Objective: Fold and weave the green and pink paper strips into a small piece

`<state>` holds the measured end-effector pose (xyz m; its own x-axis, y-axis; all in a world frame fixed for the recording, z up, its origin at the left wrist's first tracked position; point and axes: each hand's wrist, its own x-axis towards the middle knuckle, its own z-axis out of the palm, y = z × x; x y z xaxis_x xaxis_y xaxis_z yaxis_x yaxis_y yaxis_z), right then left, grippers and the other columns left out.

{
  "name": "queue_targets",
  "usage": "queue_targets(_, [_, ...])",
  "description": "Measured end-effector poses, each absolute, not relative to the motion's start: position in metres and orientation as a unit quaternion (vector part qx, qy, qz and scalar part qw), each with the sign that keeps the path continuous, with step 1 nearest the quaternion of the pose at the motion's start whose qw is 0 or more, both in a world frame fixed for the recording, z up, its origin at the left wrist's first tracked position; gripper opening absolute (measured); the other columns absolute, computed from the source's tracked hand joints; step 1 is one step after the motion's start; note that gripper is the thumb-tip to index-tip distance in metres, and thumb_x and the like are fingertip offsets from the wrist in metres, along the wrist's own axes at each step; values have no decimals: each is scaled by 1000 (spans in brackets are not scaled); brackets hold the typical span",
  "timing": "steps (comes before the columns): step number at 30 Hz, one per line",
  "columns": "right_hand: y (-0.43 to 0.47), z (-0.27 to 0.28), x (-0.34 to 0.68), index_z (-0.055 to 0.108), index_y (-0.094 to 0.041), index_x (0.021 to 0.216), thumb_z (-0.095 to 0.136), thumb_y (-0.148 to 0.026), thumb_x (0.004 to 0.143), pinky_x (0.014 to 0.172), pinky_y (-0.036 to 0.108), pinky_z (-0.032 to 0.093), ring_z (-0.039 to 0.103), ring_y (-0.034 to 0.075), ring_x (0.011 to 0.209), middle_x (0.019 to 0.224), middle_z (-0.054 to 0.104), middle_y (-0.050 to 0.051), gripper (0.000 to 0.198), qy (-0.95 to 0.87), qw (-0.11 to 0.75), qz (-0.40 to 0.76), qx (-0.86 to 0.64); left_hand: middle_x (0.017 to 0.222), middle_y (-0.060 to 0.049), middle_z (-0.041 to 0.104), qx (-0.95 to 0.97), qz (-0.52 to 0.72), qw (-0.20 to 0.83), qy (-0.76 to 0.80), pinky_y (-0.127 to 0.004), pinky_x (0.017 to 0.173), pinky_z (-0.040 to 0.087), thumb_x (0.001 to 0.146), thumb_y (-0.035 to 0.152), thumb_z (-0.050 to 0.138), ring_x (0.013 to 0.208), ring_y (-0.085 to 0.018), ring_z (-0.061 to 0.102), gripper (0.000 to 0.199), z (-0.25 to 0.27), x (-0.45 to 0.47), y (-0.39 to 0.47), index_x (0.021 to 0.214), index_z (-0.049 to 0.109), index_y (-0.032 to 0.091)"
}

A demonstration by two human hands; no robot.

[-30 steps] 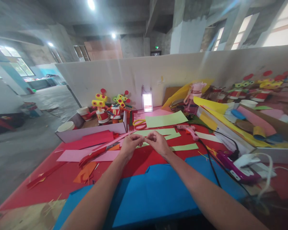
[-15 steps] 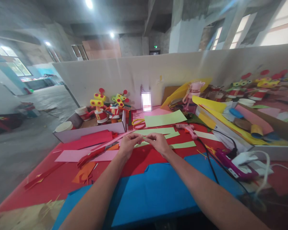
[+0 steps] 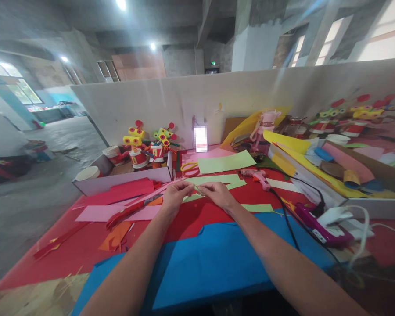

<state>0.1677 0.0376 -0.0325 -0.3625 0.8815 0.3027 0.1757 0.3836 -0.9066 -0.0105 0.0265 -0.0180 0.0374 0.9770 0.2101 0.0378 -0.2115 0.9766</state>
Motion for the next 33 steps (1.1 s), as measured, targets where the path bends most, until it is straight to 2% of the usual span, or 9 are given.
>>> queue_targets(3, [35, -30, 165, 77, -21, 95, 63, -49, 82, 78, 30, 50, 69, 23, 88, 92, 76, 3, 34, -707, 434, 427, -360, 55, 0, 59, 579, 519, 439, 451, -25, 60, 38, 66, 36, 77, 56, -11, 48, 22, -17, -7, 24, 63, 70, 15])
queue_targets(5, [34, -30, 163, 77, -21, 93, 64, -47, 82, 79, 31, 51, 69, 24, 89, 91, 77, 3, 31, -703, 442, 422, -364, 54, 0, 59, 582, 517, 442, 446, -26, 60, 39, 65, 38, 77, 55, -12, 48, 23, -15, -5, 23, 63, 71, 16])
queue_targets(12, [37, -35, 162, 77, -19, 83, 65, -38, 79, 69, 28, 49, 69, 21, 77, 79, 76, 3, 23, -689, 448, 406, -399, 56, 0, 59, 574, 521, 444, 450, -25, 61, 39, 64, 38, 78, 57, -11, 49, 25, -14, -4, 22, 59, 68, 16])
queue_targets(19, [35, -36, 158, 73, -21, 76, 64, -36, 82, 69, 30, 50, 69, 21, 75, 79, 76, 4, 18, -700, 459, 342, -427, 52, 0, 57, 549, 518, 442, 485, -24, 55, 36, 60, 44, 80, 53, -10, 46, 30, -17, 0, 23, 62, 71, 15])
queue_targets(22, [35, -37, 159, 68, -23, 85, 66, -35, 80, 72, 30, 50, 68, 21, 79, 83, 74, 2, 13, -700, 472, 321, -428, 55, 0, 60, 552, 534, 435, 471, -24, 56, 38, 61, 44, 80, 55, -11, 49, 30, -19, -3, 26, 61, 70, 15])
queue_targets(24, [35, -37, 161, 62, -24, 89, 68, -34, 76, 71, 29, 50, 66, 19, 78, 81, 71, 1, 17, -704, 473, 303, -435, 56, -1, 61, 543, 552, 434, 460, -24, 58, 40, 62, 43, 80, 56, -11, 50, 30, -21, -7, 28, 61, 69, 15])
queue_targets(28, [34, -35, 166, 55, -24, 80, 68, -32, 76, 66, 26, 46, 62, 17, 71, 78, 66, -1, 16, -725, 459, 275, -433, 59, -2, 64, 516, 572, 459, 443, -24, 59, 44, 64, 42, 80, 56, -11, 55, 30, -25, -11, 32, 65, 69, 14])
queue_targets(33, [32, -29, 166, 55, -23, 69, 67, -32, 78, 63, 27, 43, 61, 18, 70, 71, 66, 1, 17, -726, 458, 258, -444, 65, -3, 69, 458, 601, 497, 426, -28, 67, 52, 57, 44, 85, 61, -14, 64, 37, -24, -10, 31, 74, 69, 15])
